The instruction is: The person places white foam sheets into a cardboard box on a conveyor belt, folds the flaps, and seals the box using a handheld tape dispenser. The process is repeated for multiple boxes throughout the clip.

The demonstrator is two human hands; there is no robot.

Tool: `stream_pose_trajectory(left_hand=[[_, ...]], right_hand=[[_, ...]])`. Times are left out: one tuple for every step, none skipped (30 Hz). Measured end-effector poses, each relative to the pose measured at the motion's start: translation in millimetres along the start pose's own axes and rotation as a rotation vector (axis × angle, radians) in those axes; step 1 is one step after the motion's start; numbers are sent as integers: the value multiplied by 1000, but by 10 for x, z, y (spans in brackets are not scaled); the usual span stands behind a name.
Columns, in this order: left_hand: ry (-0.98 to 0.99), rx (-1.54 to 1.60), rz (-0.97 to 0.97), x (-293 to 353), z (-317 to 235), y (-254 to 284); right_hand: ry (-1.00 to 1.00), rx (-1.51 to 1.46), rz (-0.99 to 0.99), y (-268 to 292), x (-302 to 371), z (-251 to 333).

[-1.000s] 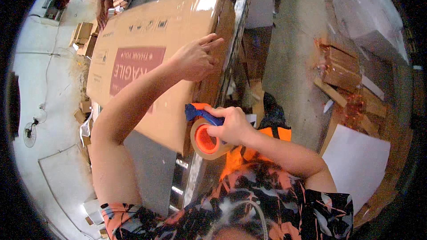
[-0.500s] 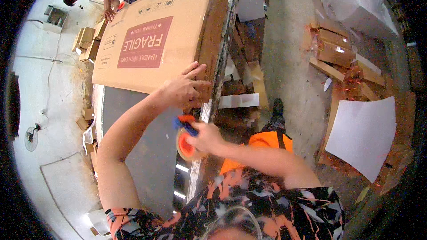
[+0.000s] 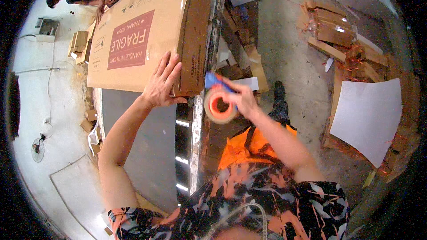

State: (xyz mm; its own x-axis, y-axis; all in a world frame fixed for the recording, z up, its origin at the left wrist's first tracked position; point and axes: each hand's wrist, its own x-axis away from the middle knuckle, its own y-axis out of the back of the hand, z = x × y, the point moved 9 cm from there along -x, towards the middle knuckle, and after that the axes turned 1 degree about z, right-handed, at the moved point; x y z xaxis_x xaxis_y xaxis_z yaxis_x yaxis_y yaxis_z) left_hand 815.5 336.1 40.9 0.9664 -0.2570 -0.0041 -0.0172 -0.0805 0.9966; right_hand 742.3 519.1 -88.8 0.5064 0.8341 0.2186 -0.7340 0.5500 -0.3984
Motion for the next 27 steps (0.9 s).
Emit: stream_pose_trajectory(left_hand=[[-21,-52,26,-33,-7,-32],[-29,-54,21,-75,-3,-22],[-35,-56,18,-109,-12,-10],[-36,-62,16,-111,3,10],[-28,-64,18,-70,2,-25],[-31,-61,10,-88,42,-27],[-18,-53,5,-63,47,-41],[-14,-50,9,-59,17,-22],[-12,-47,-2,-52,-9,4],[-7,-47,-6,-63,-6,11],[-3,-47,-10,-66,-8,16],[1,-39,-13,-75,-36,3],[-8,-41,-29,-91,-42,0],[-19,-44,-45,-83,-21,8],[-22,-41,-66,-83,-50,-1],[-32,-44,-73,-118,-69,-3],[-43,-48,-80,-160,-97,-3],[-48,-54,-81,-115,-66,0],[-37,-47,-65,-75,-40,-30],[-28,-59,-38,-35,-43,-42],[-25,-76,-15,-62,-55,-26],[-20,-91,6,-101,-62,-30],[-35,-66,-35,-91,-103,6],[-21,-66,-24,-78,-110,-20],[-17,-72,-11,-98,-114,-18],[-13,-84,2,-104,-113,-9],[-29,-83,0,-164,-119,11]], right_hand=[[44,14,-31,44,-211,152],[4,29,-3,-17,-359,208],[57,194,21,-152,-382,209],[113,358,51,-309,-388,151],[62,256,55,-368,-254,-58],[305,340,2,-438,-93,-161],[134,264,15,-575,38,-358],[187,374,-2,-735,142,-505],[129,379,15,-893,155,-554],[80,387,24,-1042,120,-508],[51,506,-4,-1160,-39,-437],[11,626,-33,-1257,-173,-366],[22,710,-29,-1370,-206,-376],[46,727,-67,-1440,-186,-360],[77,851,64,-1598,-225,-407],[117,967,194,-1711,-281,-510],[129,990,180,-1634,-232,-583],[74,902,192,-1542,-178,-589],[20,820,201,-1336,-98,-511],[-39,738,217,-1102,22,-507],[31,497,178,-770,57,-601],[98,258,139,-433,59,-698],[38,141,84,-141,32,-664],[-21,25,22,101,-74,-523],[-31,-77,-1,240,-234,-337],[-37,-180,-20,344,-402,-214],[-66,-122,49,293,-566,-232]])
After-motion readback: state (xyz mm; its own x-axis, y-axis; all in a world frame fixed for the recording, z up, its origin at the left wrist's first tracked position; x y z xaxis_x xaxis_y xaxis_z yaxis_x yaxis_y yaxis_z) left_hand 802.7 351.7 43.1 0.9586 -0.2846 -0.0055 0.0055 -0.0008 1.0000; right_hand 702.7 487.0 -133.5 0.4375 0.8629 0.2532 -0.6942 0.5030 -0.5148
